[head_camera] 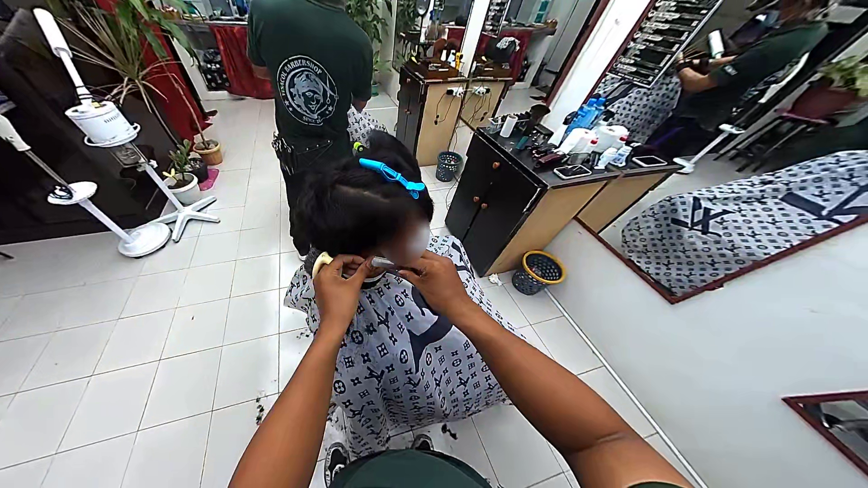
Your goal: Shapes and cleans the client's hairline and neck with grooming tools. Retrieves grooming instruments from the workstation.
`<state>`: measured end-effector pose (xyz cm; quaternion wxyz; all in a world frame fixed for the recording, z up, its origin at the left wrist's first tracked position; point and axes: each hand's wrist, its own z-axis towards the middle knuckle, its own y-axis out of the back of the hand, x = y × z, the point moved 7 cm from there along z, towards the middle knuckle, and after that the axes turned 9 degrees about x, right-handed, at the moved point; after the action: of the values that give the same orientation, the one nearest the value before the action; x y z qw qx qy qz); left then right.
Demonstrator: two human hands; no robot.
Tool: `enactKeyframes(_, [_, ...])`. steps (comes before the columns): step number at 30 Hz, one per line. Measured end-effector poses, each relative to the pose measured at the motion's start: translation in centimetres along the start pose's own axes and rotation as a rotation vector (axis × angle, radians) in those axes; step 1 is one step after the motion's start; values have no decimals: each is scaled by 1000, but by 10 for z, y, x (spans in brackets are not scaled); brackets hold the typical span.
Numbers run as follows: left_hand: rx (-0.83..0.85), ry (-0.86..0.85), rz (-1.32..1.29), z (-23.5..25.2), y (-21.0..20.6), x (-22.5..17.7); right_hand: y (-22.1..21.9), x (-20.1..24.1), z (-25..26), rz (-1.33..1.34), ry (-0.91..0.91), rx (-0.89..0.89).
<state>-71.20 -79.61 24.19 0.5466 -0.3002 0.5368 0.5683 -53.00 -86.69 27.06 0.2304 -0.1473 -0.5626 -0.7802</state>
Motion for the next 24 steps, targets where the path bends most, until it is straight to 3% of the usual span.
enactKeyframes(8, [15, 31, 11, 1, 0, 3, -1, 7, 6, -127, 43, -27])
enactKeyframes(24, [5, 34, -1, 2, 0, 7, 1, 5, 11, -119, 48, -49])
